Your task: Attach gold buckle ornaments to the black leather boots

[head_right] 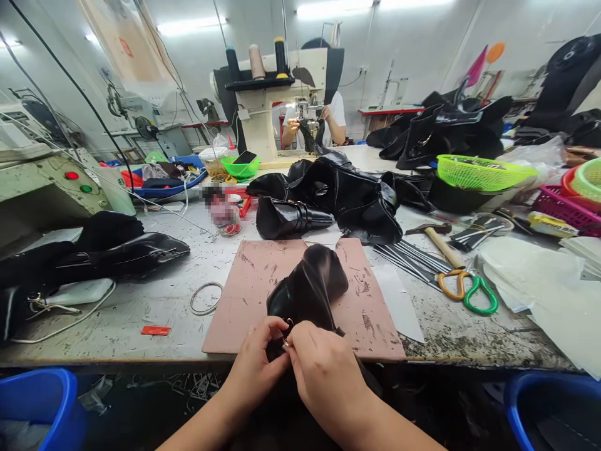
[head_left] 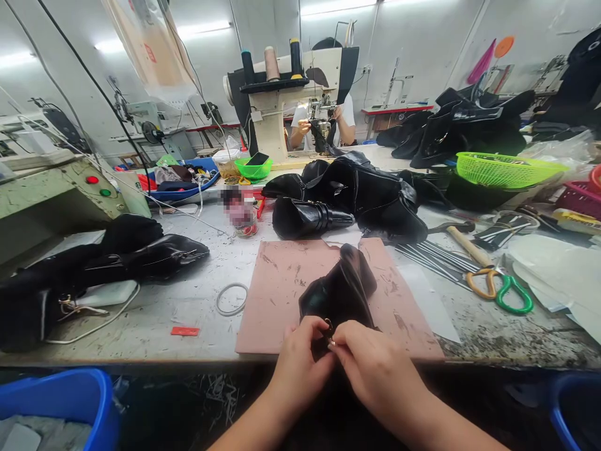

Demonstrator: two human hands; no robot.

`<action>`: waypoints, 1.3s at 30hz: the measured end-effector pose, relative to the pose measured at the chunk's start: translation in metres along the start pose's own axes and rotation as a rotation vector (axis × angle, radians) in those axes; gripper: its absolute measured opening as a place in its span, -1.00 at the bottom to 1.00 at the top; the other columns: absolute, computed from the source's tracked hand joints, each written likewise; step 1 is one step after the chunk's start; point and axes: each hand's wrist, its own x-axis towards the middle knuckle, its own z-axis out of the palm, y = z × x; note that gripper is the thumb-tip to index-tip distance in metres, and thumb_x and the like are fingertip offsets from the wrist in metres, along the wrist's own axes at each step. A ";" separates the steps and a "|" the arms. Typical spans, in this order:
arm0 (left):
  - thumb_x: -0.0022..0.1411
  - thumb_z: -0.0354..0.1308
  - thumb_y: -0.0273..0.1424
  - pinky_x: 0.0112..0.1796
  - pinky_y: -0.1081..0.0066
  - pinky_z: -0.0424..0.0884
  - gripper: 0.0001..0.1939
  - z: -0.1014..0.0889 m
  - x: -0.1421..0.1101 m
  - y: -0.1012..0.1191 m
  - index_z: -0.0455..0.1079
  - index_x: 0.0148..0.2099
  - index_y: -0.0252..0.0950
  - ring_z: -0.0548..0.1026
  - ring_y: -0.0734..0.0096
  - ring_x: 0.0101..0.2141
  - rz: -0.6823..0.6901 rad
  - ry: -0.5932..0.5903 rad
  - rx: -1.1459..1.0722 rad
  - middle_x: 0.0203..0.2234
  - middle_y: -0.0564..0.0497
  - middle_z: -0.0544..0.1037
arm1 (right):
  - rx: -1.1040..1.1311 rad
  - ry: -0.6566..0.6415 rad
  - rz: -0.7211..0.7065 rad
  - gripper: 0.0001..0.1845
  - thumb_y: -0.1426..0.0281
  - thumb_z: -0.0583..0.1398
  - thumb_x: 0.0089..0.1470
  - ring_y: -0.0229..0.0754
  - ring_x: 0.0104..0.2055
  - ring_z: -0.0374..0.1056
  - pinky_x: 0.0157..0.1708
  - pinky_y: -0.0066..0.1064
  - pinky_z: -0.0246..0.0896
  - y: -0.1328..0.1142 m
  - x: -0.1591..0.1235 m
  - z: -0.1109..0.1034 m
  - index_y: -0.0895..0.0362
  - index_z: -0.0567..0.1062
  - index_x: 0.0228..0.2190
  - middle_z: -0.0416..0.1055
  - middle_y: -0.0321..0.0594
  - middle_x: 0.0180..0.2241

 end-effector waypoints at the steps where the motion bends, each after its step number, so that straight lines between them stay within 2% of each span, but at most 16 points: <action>1: -0.03 0.09 -0.54 -0.25 0.31 0.27 -0.70 0.000 0.000 -0.002 0.30 -0.18 -0.23 0.37 0.29 -0.30 -0.011 0.008 -0.017 -0.36 0.05 0.47 | -0.020 -0.021 0.003 -0.77 0.54 -0.04 0.12 -0.20 -0.59 0.31 -0.60 -0.41 0.15 0.000 0.000 0.001 0.14 0.35 -0.48 0.37 -0.25 -0.58; 4: -0.02 0.11 -0.52 -0.22 0.30 0.28 -0.70 0.000 -0.002 -0.007 0.30 -0.16 -0.22 0.36 0.27 -0.25 -0.005 0.006 -0.062 -0.32 0.03 0.46 | 0.053 -0.138 0.091 -0.82 0.53 -0.01 0.10 -0.19 -0.58 0.34 -0.60 -0.41 0.16 0.004 0.005 -0.002 0.13 0.33 -0.46 0.41 -0.25 -0.57; 7: 0.06 0.15 -0.43 -0.17 0.28 0.26 -0.79 -0.004 -0.001 -0.007 0.37 -0.19 -0.22 0.37 0.25 -0.23 0.014 -0.038 -0.080 -0.27 0.02 0.50 | 0.311 -0.247 0.278 -0.89 0.46 0.07 0.07 -0.22 -0.54 0.35 -0.56 -0.45 0.21 0.012 0.013 -0.009 0.10 0.31 -0.48 0.41 -0.31 -0.56; 10: 0.09 0.16 -0.38 -0.15 0.25 0.22 -0.82 -0.009 0.001 -0.005 0.44 -0.20 -0.20 0.39 0.21 -0.22 0.013 -0.078 -0.072 -0.26 0.02 0.54 | 0.527 -0.213 0.393 -0.94 0.39 0.10 0.07 -0.22 -0.45 0.38 -0.46 -0.44 0.30 0.019 0.016 -0.009 0.09 0.36 -0.41 0.44 -0.29 -0.49; 12: 0.08 0.16 -0.40 -0.14 0.23 0.21 -0.79 -0.011 0.003 -0.005 0.46 -0.18 -0.19 0.40 0.19 -0.21 0.023 -0.090 -0.075 -0.25 0.00 0.55 | 0.579 -0.170 0.406 -0.85 0.38 0.08 0.09 -0.20 -0.40 0.40 -0.42 -0.41 0.34 0.022 0.014 -0.006 0.11 0.40 -0.29 0.46 -0.24 -0.43; 15: 0.09 0.14 -0.40 -0.10 0.21 0.21 -0.76 -0.012 0.004 -0.008 0.46 -0.15 -0.21 0.41 0.18 -0.18 0.029 -0.102 -0.113 -0.22 -0.02 0.55 | 0.526 -0.127 0.337 -0.79 0.43 0.06 0.10 -0.19 -0.36 0.42 -0.38 -0.38 0.37 0.024 0.009 -0.001 0.11 0.42 -0.22 0.49 -0.21 -0.37; 19: 0.03 0.16 -0.42 -0.13 0.27 0.27 -0.83 -0.013 0.006 -0.011 0.45 -0.26 -0.26 0.42 0.23 -0.22 -0.064 -0.117 -0.260 -0.31 -0.01 0.54 | 0.309 -0.003 0.106 -0.80 0.52 0.05 0.11 -0.18 -0.35 0.39 -0.37 -0.35 0.33 0.024 0.005 0.000 0.11 0.45 -0.27 0.48 -0.19 -0.40; 21: -0.01 0.17 -0.46 -0.16 0.32 0.29 -0.83 -0.017 0.007 -0.009 0.42 -0.27 -0.27 0.41 0.27 -0.22 -0.084 -0.165 -0.363 -0.32 0.00 0.52 | 0.252 0.043 0.003 -0.80 0.54 0.05 0.12 -0.20 -0.37 0.38 -0.37 -0.36 0.30 0.024 0.005 0.000 0.11 0.43 -0.26 0.48 -0.22 -0.41; 23: 0.00 0.15 -0.46 -0.21 0.37 0.31 -0.77 -0.022 0.009 -0.006 0.41 -0.22 -0.27 0.41 0.31 -0.23 -0.104 -0.260 -0.453 -0.27 0.00 0.51 | 0.249 0.073 -0.064 -0.80 0.56 0.05 0.13 -0.23 -0.39 0.38 -0.36 -0.37 0.25 0.024 0.005 0.000 0.11 0.40 -0.24 0.48 -0.24 -0.40; 25: 0.03 0.12 -0.43 -0.29 0.40 0.31 -0.74 -0.027 0.011 -0.003 0.43 -0.17 -0.28 0.41 0.38 -0.31 -0.155 -0.366 -0.499 -0.27 0.00 0.51 | 0.283 0.086 -0.095 -0.80 0.57 0.04 0.14 -0.26 -0.41 0.38 -0.37 -0.38 0.21 0.024 0.005 0.000 0.11 0.38 -0.24 0.47 -0.27 -0.42; 27: -0.01 0.14 -0.39 -0.38 0.42 0.29 -0.76 -0.030 0.014 -0.001 0.45 -0.23 -0.32 0.38 0.46 -0.45 -0.239 -0.408 -0.522 -0.38 0.02 0.52 | 0.323 0.094 -0.104 -0.80 0.58 0.05 0.14 -0.28 -0.44 0.37 -0.36 -0.38 0.18 0.025 0.004 0.002 0.11 0.36 -0.23 0.46 -0.29 -0.44; 30: -0.15 0.22 -0.38 -0.43 0.43 0.27 -0.81 -0.028 0.017 0.001 0.42 -0.41 -0.36 0.37 0.47 -0.52 -0.343 -0.380 -0.584 -0.54 0.03 0.49 | 0.342 0.093 -0.114 -0.81 0.58 0.05 0.14 -0.29 -0.44 0.37 -0.33 -0.36 0.14 0.027 0.004 0.005 0.11 0.37 -0.23 0.45 -0.29 -0.44; 33: -0.18 0.25 -0.35 -0.47 0.45 0.27 -0.80 -0.022 0.018 0.000 0.36 -0.46 -0.35 0.41 0.41 -0.49 -0.370 -0.335 -0.641 -0.59 0.03 0.47 | 0.327 0.084 -0.135 -0.81 0.58 0.05 0.14 -0.28 -0.42 0.37 -0.34 -0.36 0.14 0.030 0.005 0.005 0.11 0.37 -0.24 0.46 -0.28 -0.42; 36: -0.08 0.20 -0.38 -0.47 0.46 0.30 -0.77 -0.020 0.015 0.000 0.41 -0.30 -0.34 0.45 0.34 -0.38 -0.296 -0.303 -0.632 -0.44 -0.01 0.51 | 0.340 0.070 -0.126 -0.79 0.57 0.04 0.15 -0.28 -0.43 0.36 -0.38 -0.37 0.17 0.031 0.006 0.003 0.10 0.37 -0.23 0.45 -0.29 -0.45; 39: -0.02 0.13 -0.48 -0.31 0.42 0.36 -0.64 -0.021 0.010 -0.002 0.41 -0.09 -0.23 0.43 0.30 -0.18 -0.145 -0.288 -0.585 -0.18 -0.03 0.50 | 0.348 0.039 -0.084 -0.77 0.57 0.03 0.15 -0.26 -0.45 0.35 -0.40 -0.36 0.19 0.031 0.006 0.000 0.07 0.36 -0.19 0.44 -0.30 -0.48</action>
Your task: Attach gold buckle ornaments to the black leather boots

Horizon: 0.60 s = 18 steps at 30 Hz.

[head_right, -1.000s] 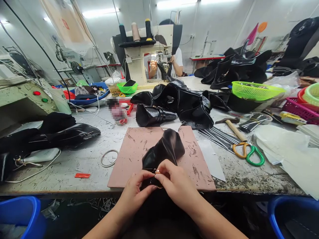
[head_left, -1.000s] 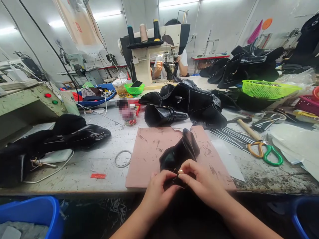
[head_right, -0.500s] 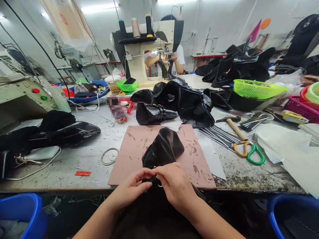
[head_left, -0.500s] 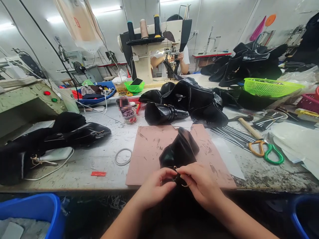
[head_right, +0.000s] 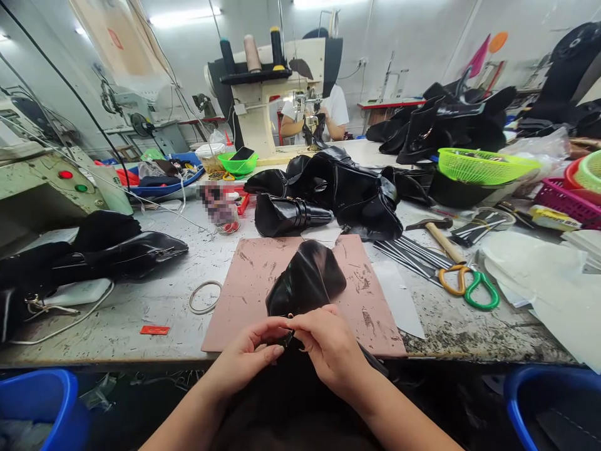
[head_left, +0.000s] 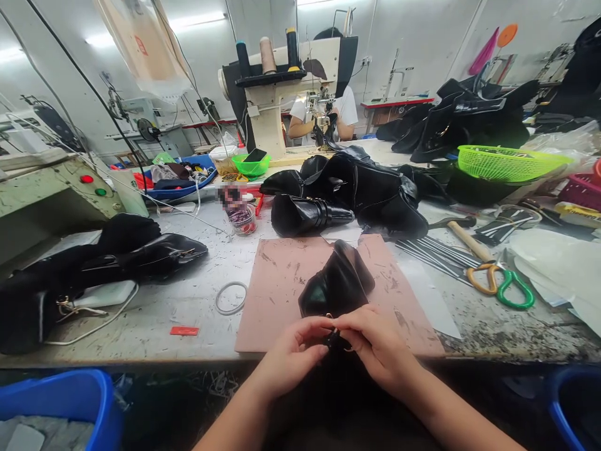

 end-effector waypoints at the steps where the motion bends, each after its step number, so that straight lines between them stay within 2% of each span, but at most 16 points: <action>1: -0.01 0.13 -0.51 -0.22 0.39 0.35 -0.62 0.000 -0.002 -0.001 0.40 -0.08 -0.20 0.42 0.30 -0.14 0.043 0.015 0.037 -0.15 -0.01 0.49 | 0.001 -0.002 0.011 -0.77 0.56 0.03 0.15 -0.25 -0.45 0.35 -0.39 -0.35 0.20 0.000 0.000 0.000 0.07 0.36 -0.19 0.45 -0.30 -0.48; 4: 0.00 0.14 -0.52 -0.06 0.28 0.29 -0.68 -0.002 -0.006 -0.005 0.45 -0.13 -0.20 0.42 0.27 -0.13 0.111 0.090 0.196 -0.18 -0.01 0.52 | 0.013 0.021 0.011 -0.78 0.56 0.04 0.14 -0.24 -0.44 0.35 -0.39 -0.34 0.22 0.000 0.000 -0.001 0.07 0.35 -0.21 0.45 -0.29 -0.47; 7: 0.01 0.17 -0.46 -0.09 0.26 0.30 -0.72 -0.002 -0.006 -0.005 0.47 -0.16 -0.23 0.42 0.22 -0.14 0.082 0.113 0.292 -0.22 -0.04 0.54 | 0.023 0.036 -0.015 -0.77 0.58 0.04 0.13 -0.26 -0.44 0.35 -0.39 -0.36 0.22 0.000 -0.001 0.001 0.07 0.35 -0.21 0.44 -0.29 -0.46; 13: -0.04 0.22 -0.37 -0.31 0.40 0.31 -0.85 0.005 0.000 0.004 0.35 -0.40 -0.32 0.41 0.35 -0.35 -0.018 0.088 0.110 -0.46 0.03 0.48 | 0.015 -0.015 -0.049 -0.75 0.61 0.04 0.12 -0.26 -0.45 0.33 -0.37 -0.33 0.15 -0.002 -0.002 0.004 0.09 0.36 -0.21 0.43 -0.29 -0.47; 18: -0.15 0.29 -0.36 -0.41 0.47 0.23 -0.76 0.010 0.004 0.005 0.27 -0.50 -0.34 0.33 0.49 -0.48 -0.093 0.121 -0.049 -0.59 0.09 0.40 | -0.019 -0.075 -0.094 -0.73 0.63 0.01 0.12 -0.25 -0.43 0.32 -0.35 -0.32 0.10 -0.002 -0.004 0.004 0.11 0.36 -0.21 0.43 -0.28 -0.48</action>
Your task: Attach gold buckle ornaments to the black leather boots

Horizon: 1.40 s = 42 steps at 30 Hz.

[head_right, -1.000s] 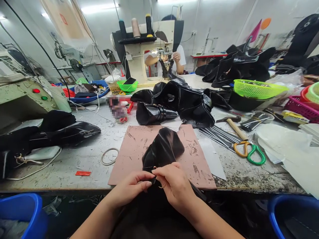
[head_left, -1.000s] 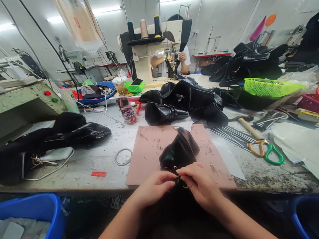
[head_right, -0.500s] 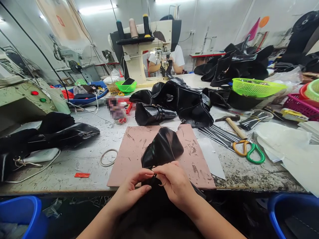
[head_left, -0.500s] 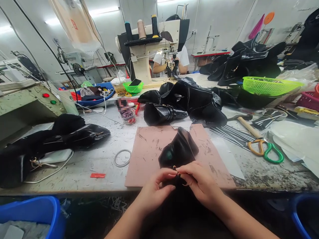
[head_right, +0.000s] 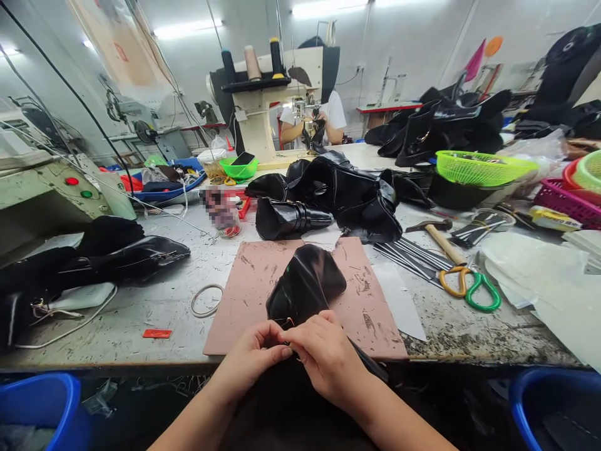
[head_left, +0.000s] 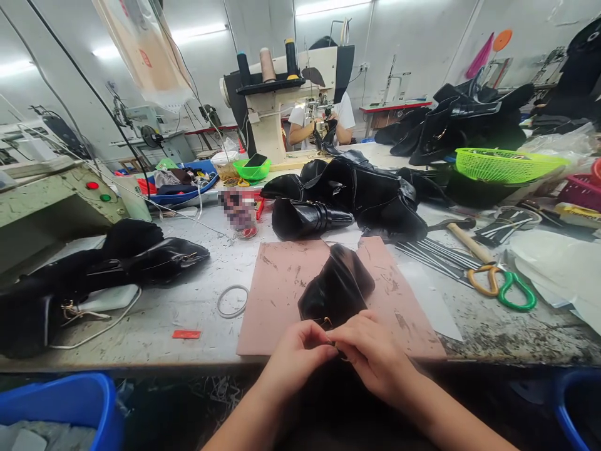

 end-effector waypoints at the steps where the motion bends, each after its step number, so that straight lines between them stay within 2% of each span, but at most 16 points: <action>1: -0.16 0.30 -0.35 -0.43 0.48 0.21 -0.74 0.001 0.000 0.000 0.27 -0.49 -0.34 0.31 0.51 -0.51 -0.014 -0.003 -0.031 -0.61 0.10 0.39 | -0.010 -0.001 -0.010 -0.73 0.63 0.01 0.12 -0.25 -0.43 0.31 -0.36 -0.32 0.10 0.000 0.000 0.000 0.11 0.36 -0.20 0.43 -0.29 -0.48; 6: -0.17 0.30 -0.25 -0.47 0.48 0.21 -0.67 0.002 -0.001 -0.002 0.25 -0.45 -0.32 0.31 0.52 -0.55 -0.059 -0.043 -0.103 -0.62 0.10 0.39 | -0.025 0.000 -0.028 -0.71 0.63 0.00 0.12 -0.23 -0.42 0.31 -0.37 -0.32 0.09 0.001 0.000 0.000 0.11 0.35 -0.18 0.47 -0.26 -0.42; 12: 0.03 0.14 -0.31 -0.40 0.43 0.24 -0.81 -0.002 -0.001 -0.002 0.43 -0.42 -0.37 0.31 0.45 -0.48 0.027 -0.108 0.151 -0.55 0.05 0.41 | -0.020 0.020 -0.009 -0.70 0.62 -0.01 0.12 -0.24 -0.43 0.32 -0.38 -0.32 0.12 0.001 0.000 0.001 0.10 0.37 -0.18 0.47 -0.26 -0.43; 15: 0.06 0.11 -0.35 -0.35 0.43 0.25 -0.82 -0.003 -0.001 0.000 0.47 -0.43 -0.34 0.32 0.42 -0.44 0.081 -0.108 0.266 -0.53 0.05 0.38 | -0.001 0.030 -0.003 -0.72 0.60 0.00 0.15 -0.25 -0.45 0.32 -0.38 -0.32 0.15 0.001 0.000 0.002 0.09 0.37 -0.17 0.46 -0.27 -0.45; 19: 0.07 0.08 -0.33 -0.38 0.45 0.25 -0.80 -0.004 -0.001 0.002 0.44 -0.46 -0.34 0.31 0.44 -0.45 0.087 -0.108 0.302 -0.52 0.05 0.34 | 0.026 0.106 0.047 -0.77 0.55 0.02 0.17 -0.23 -0.42 0.33 -0.39 -0.33 0.23 -0.001 0.000 0.003 0.09 0.37 -0.18 0.44 -0.26 -0.45; 25: 0.11 0.03 -0.29 -0.44 0.49 0.21 -0.75 -0.004 -0.001 0.000 0.42 -0.46 -0.34 0.26 0.47 -0.49 0.094 -0.163 0.314 -0.55 0.08 0.30 | 0.056 0.144 0.245 -0.80 0.50 0.06 0.14 -0.19 -0.38 0.36 -0.38 -0.35 0.31 0.000 -0.002 0.004 0.07 0.39 -0.21 0.44 -0.22 -0.42; 28: 0.10 0.05 -0.23 -0.41 0.47 0.24 -0.71 -0.002 0.000 -0.003 0.43 -0.43 -0.35 0.30 0.42 -0.45 0.077 -0.135 0.326 -0.54 0.05 0.37 | 0.054 0.136 0.201 -0.83 0.50 0.07 0.12 -0.20 -0.40 0.36 -0.38 -0.36 0.31 0.000 -0.001 0.003 0.07 0.39 -0.25 0.44 -0.24 -0.44; 31: 0.10 0.05 -0.25 -0.34 0.45 0.25 -0.73 0.001 0.000 -0.005 0.43 -0.42 -0.34 0.34 0.37 -0.39 0.110 -0.120 0.326 -0.48 0.02 0.43 | 0.042 0.121 0.157 -0.85 0.51 0.07 0.13 -0.21 -0.42 0.34 -0.38 -0.35 0.29 -0.001 0.001 0.003 0.06 0.39 -0.29 0.43 -0.26 -0.45; 39: 0.17 -0.02 -0.28 -0.47 0.49 0.14 -0.69 -0.002 -0.001 -0.001 0.30 -0.55 -0.31 0.22 0.47 -0.51 0.128 -0.172 0.445 -0.61 0.11 0.25 | 0.118 0.256 0.295 -0.88 0.45 0.08 0.14 -0.19 -0.40 0.36 -0.40 -0.37 0.32 -0.001 -0.003 0.011 0.06 0.42 -0.31 0.42 -0.25 -0.45; 42: 0.14 0.02 -0.33 -0.42 0.48 0.19 -0.77 -0.006 -0.005 0.004 0.36 -0.49 -0.31 0.28 0.44 -0.47 0.111 -0.187 0.463 -0.58 0.10 0.33 | 0.103 0.252 0.314 -0.88 0.44 0.08 0.14 -0.19 -0.38 0.38 -0.38 -0.36 0.33 0.002 -0.003 0.010 0.06 0.42 -0.30 0.45 -0.25 -0.43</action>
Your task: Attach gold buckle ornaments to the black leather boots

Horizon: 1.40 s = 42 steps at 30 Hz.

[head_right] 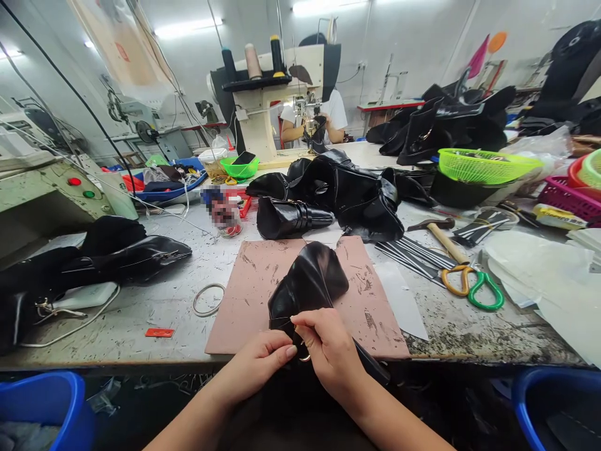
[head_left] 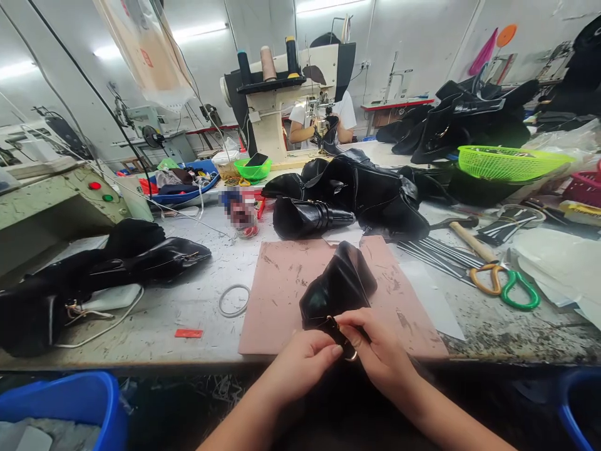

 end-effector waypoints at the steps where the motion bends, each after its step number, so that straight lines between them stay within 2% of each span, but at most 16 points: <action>1: 0.12 0.05 -0.37 -0.36 0.48 0.23 -0.83 -0.001 -0.001 0.001 0.41 -0.43 -0.30 0.32 0.42 -0.43 0.012 -0.010 -0.009 -0.53 0.09 0.39 | -0.014 -0.012 0.005 -0.88 0.44 0.08 0.15 -0.19 -0.36 0.39 -0.37 -0.36 0.33 0.000 0.001 -0.001 0.06 0.42 -0.30 0.46 -0.25 -0.41; 4: 0.07 0.08 -0.47 -0.25 0.46 0.27 -0.84 -0.003 -0.004 -0.002 0.48 -0.32 -0.27 0.40 0.37 -0.32 0.048 -0.030 -0.087 -0.40 0.06 0.52 | -0.050 -0.072 0.008 -0.85 0.44 0.05 0.15 -0.17 -0.33 0.41 -0.35 -0.35 0.33 -0.001 0.004 -0.007 0.07 0.42 -0.29 0.48 -0.22 -0.38; 8: 0.02 0.10 -0.46 -0.40 0.47 0.29 -0.86 0.000 -0.002 -0.011 0.49 -0.38 -0.33 0.39 0.41 -0.45 -0.070 0.029 -0.218 -0.51 0.05 0.51 | -0.084 -0.132 -0.047 -0.83 0.47 0.08 0.11 -0.18 -0.37 0.39 -0.38 -0.34 0.34 -0.004 0.006 -0.012 0.09 0.41 -0.23 0.46 -0.21 -0.40; 10: -0.02 0.14 -0.44 -0.41 0.46 0.30 -0.85 0.003 -0.001 -0.012 0.49 -0.36 -0.35 0.40 0.39 -0.45 -0.118 0.058 -0.264 -0.49 0.02 0.52 | -0.092 -0.133 -0.066 -0.80 0.48 0.11 0.09 -0.20 -0.41 0.38 -0.41 -0.37 0.34 -0.004 0.005 -0.011 0.09 0.40 -0.21 0.45 -0.23 -0.42; 14: -0.01 0.13 -0.46 -0.20 0.39 0.31 -0.74 0.007 0.002 -0.005 0.48 -0.21 -0.33 0.44 0.28 -0.24 0.002 0.071 -0.306 -0.29 -0.03 0.55 | -0.096 -0.070 -0.176 -0.80 0.54 0.09 0.10 -0.21 -0.38 0.39 -0.39 -0.38 0.35 -0.002 0.002 -0.006 0.08 0.38 -0.23 0.47 -0.23 -0.40; 16: 0.04 0.14 -0.41 -0.19 0.38 0.31 -0.78 0.011 0.002 -0.002 0.49 -0.24 -0.33 0.44 0.26 -0.24 0.040 0.088 -0.292 -0.32 -0.03 0.56 | -0.083 -0.053 -0.212 -0.80 0.55 0.09 0.10 -0.22 -0.39 0.40 -0.39 -0.39 0.35 -0.001 0.000 -0.003 0.07 0.38 -0.24 0.47 -0.24 -0.40; 20: 0.11 0.09 -0.31 -0.31 0.41 0.28 -0.78 0.019 0.003 -0.002 0.49 -0.38 -0.35 0.42 0.32 -0.38 0.023 0.126 -0.198 -0.48 0.00 0.54 | 0.013 -0.032 -0.080 -0.77 0.53 0.15 0.05 -0.25 -0.41 0.40 -0.42 -0.45 0.38 0.001 -0.005 -0.002 0.06 0.41 -0.21 0.45 -0.27 -0.43; 24: 0.12 0.07 -0.31 -0.37 0.42 0.23 -0.76 0.023 0.001 -0.005 0.50 -0.39 -0.34 0.38 0.35 -0.44 0.011 0.192 -0.071 -0.52 0.02 0.52 | 0.111 0.027 0.052 -0.81 0.50 0.19 0.01 -0.27 -0.40 0.42 -0.40 -0.51 0.40 0.001 -0.007 -0.001 0.03 0.45 -0.28 0.47 -0.30 -0.41; 27: 0.13 0.06 -0.34 -0.37 0.43 0.22 -0.77 0.022 0.000 -0.006 0.52 -0.36 -0.32 0.39 0.36 -0.44 0.038 0.206 -0.058 -0.51 0.02 0.54 | 0.162 0.081 0.125 -0.86 0.47 0.20 0.01 -0.28 -0.41 0.42 -0.41 -0.53 0.39 0.001 -0.004 0.000 0.03 0.46 -0.32 0.47 -0.32 -0.43; 31: 0.14 0.04 -0.25 -0.40 0.44 0.24 -0.70 0.017 0.001 -0.010 0.50 -0.30 -0.34 0.40 0.36 -0.43 -0.010 0.157 -0.244 -0.45 -0.03 0.56 | 0.171 -0.016 0.187 -0.81 0.45 0.18 0.00 -0.25 -0.40 0.42 -0.38 -0.48 0.39 0.000 0.004 -0.004 0.05 0.45 -0.26 0.46 -0.31 -0.46; 35: 0.03 0.11 -0.12 -0.44 0.45 0.24 -0.62 0.009 0.002 -0.011 0.46 -0.39 -0.38 0.38 0.40 -0.50 -0.120 0.099 -0.476 -0.53 -0.06 0.54 | 0.109 -0.136 0.203 -0.75 0.43 0.12 0.03 -0.22 -0.37 0.41 -0.34 -0.40 0.38 0.000 0.009 -0.009 0.06 0.44 -0.20 0.44 -0.28 -0.45; 38: -0.06 0.21 -0.14 -0.44 0.47 0.23 -0.65 0.005 0.002 -0.010 0.43 -0.42 -0.38 0.39 0.41 -0.49 -0.152 0.064 -0.506 -0.56 -0.03 0.51 | 0.073 -0.155 0.216 -0.76 0.40 0.09 0.06 -0.18 -0.33 0.41 -0.33 -0.36 0.38 0.001 0.008 -0.006 0.08 0.44 -0.19 0.46 -0.23 -0.41; 42: -0.06 0.23 -0.19 -0.44 0.47 0.23 -0.69 0.007 0.002 -0.011 0.41 -0.42 -0.38 0.42 0.42 -0.51 -0.143 0.056 -0.506 -0.59 0.01 0.49 | 0.042 -0.117 0.227 -0.80 0.38 0.08 0.09 -0.16 -0.34 0.41 -0.38 -0.35 0.38 0.002 0.006 0.001 0.10 0.44 -0.23 0.49 -0.18 -0.37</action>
